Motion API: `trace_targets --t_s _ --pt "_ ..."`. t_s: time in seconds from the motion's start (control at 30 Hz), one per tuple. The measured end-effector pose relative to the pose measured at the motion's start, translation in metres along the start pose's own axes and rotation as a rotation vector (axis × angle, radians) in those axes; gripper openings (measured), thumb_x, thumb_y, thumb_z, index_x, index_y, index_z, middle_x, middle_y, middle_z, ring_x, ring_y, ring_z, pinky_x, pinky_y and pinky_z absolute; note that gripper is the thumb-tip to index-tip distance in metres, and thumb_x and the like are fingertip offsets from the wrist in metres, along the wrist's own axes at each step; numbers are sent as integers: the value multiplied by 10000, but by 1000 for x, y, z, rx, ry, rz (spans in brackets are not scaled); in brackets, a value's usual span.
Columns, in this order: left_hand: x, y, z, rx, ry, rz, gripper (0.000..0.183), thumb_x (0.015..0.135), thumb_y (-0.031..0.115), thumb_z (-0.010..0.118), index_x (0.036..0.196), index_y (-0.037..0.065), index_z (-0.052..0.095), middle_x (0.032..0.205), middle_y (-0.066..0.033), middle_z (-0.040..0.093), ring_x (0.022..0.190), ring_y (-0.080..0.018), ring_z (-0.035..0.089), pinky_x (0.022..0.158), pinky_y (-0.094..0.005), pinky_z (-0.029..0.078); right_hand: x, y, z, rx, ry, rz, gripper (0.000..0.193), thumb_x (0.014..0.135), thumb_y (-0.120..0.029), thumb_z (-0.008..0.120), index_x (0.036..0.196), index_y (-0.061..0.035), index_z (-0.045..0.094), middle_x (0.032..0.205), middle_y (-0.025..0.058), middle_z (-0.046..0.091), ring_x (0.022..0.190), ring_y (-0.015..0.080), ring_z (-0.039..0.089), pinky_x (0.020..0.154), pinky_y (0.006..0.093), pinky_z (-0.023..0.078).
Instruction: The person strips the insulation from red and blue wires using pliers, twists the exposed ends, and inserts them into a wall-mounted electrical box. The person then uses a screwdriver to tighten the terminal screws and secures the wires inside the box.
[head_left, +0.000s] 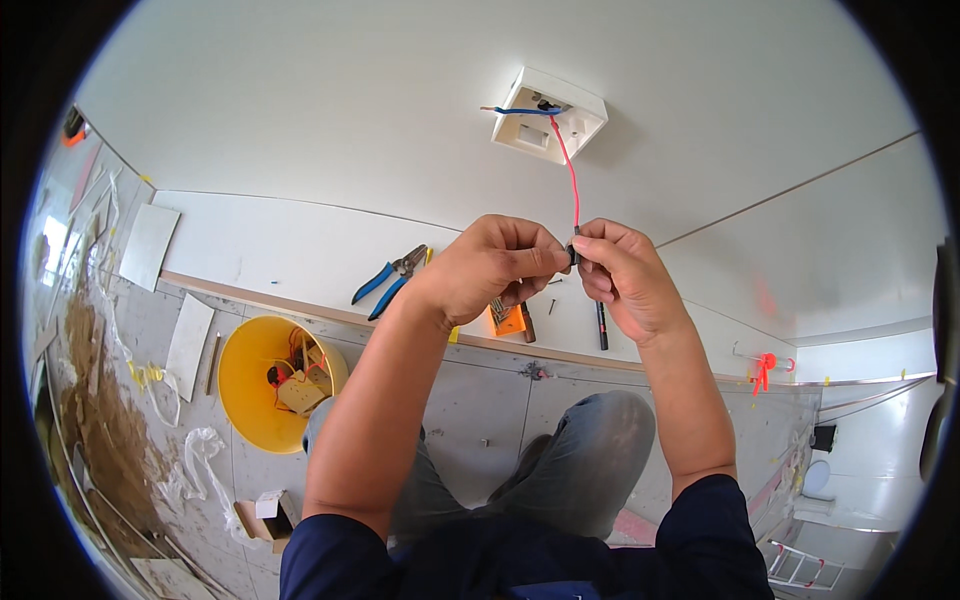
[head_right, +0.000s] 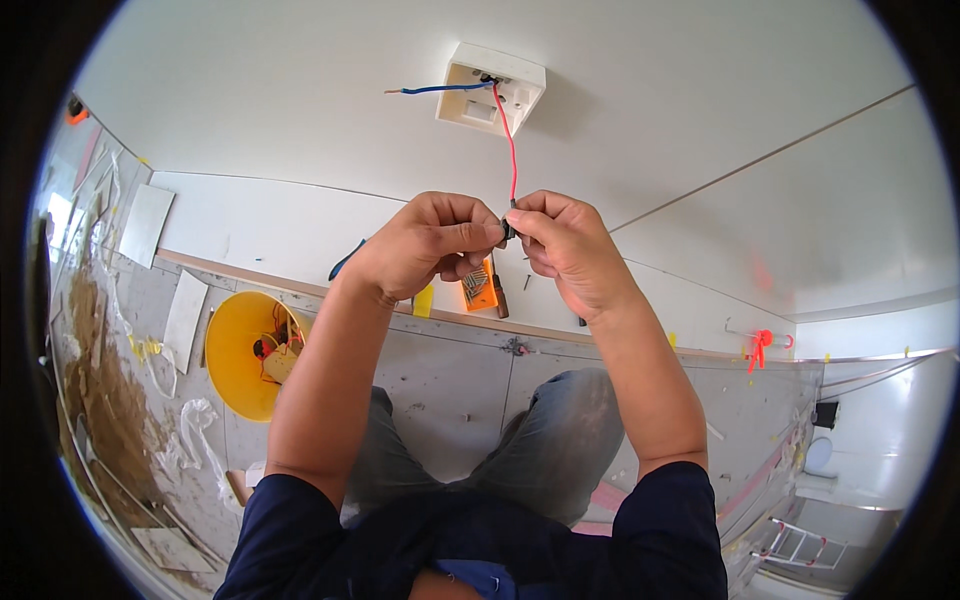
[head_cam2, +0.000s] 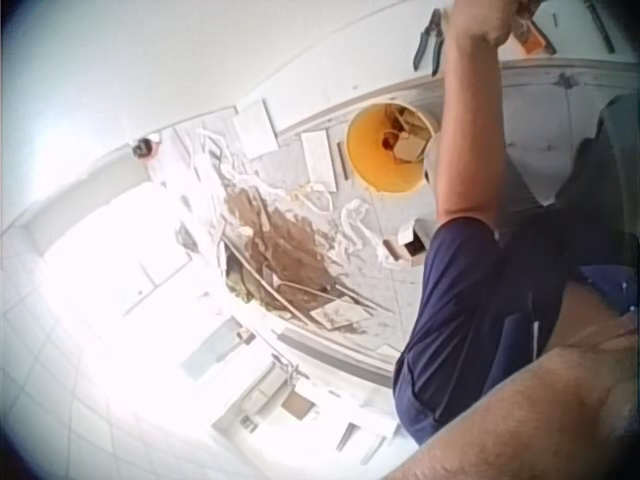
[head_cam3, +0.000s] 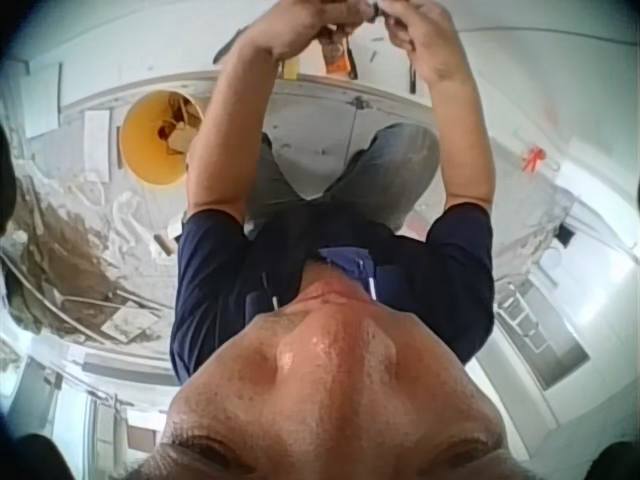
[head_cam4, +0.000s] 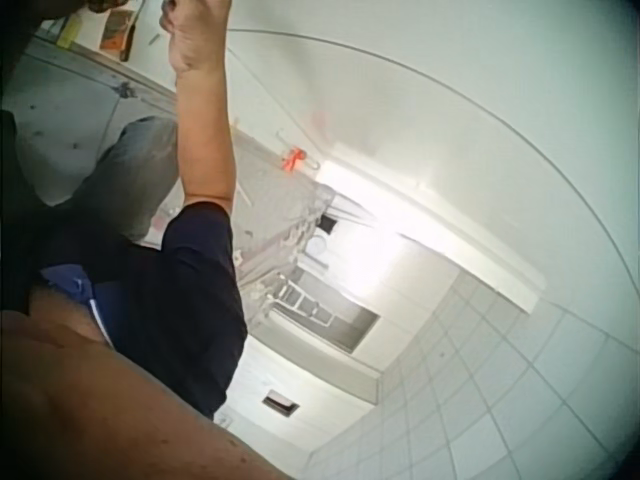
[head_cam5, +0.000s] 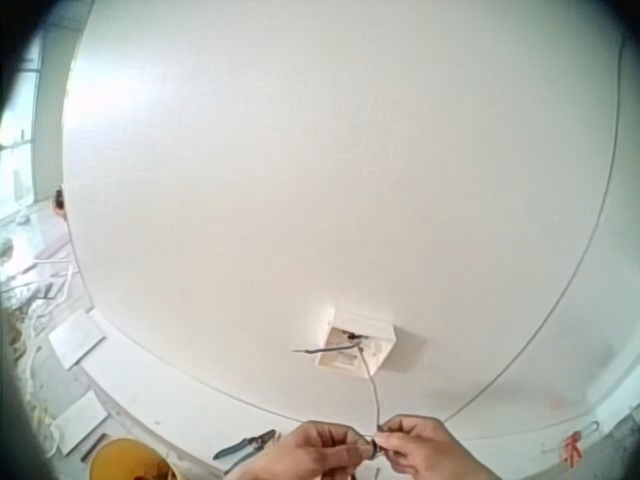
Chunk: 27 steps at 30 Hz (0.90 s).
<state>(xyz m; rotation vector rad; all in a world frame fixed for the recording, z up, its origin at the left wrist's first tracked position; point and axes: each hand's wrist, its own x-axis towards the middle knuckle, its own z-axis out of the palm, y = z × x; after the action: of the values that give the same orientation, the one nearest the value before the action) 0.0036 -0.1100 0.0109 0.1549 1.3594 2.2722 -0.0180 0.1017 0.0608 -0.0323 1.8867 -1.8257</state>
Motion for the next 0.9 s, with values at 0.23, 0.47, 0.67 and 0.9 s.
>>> trace_targets --t_s 0.23,0.47,0.67,0.9 --pt "10 -17 -8 -246 20 41 149 935 60 626 792 40 661 633 20 504 545 -78 367 514 -261 282 6 4 4 37 -54 17 104 1008 -130 688 937 -85 627 730 -72 510 583 18 390 524 210 296" --pt "7 -7 -6 -101 138 167 160 885 52 625 725 44 636 611 47 474 538 -54 334 513 -262 251 15 9 11 114 -94 75 140 1017 -116 693 913 -105 600 737 -87 484 592 16 375 525 215 290" --pt "-21 26 8 399 316 330 141 845 63 668 724 14 615 634 18 548 591 -67 431 543 -260 357 15 3 22 1 -157 -3 164 1026 -172 745 937 -62 663 797 -66 570 638 20 444 552 212 344" --pt "-43 39 47 1374 805 760 157 739 85 736 710 59 584 658 -67 620 548 -264 559 523 -360 455 10 -16 46 -287 -142 -294 136 1077 -122 660 1032 -7 716 905 -9 686 838 39 602 748 240 533"
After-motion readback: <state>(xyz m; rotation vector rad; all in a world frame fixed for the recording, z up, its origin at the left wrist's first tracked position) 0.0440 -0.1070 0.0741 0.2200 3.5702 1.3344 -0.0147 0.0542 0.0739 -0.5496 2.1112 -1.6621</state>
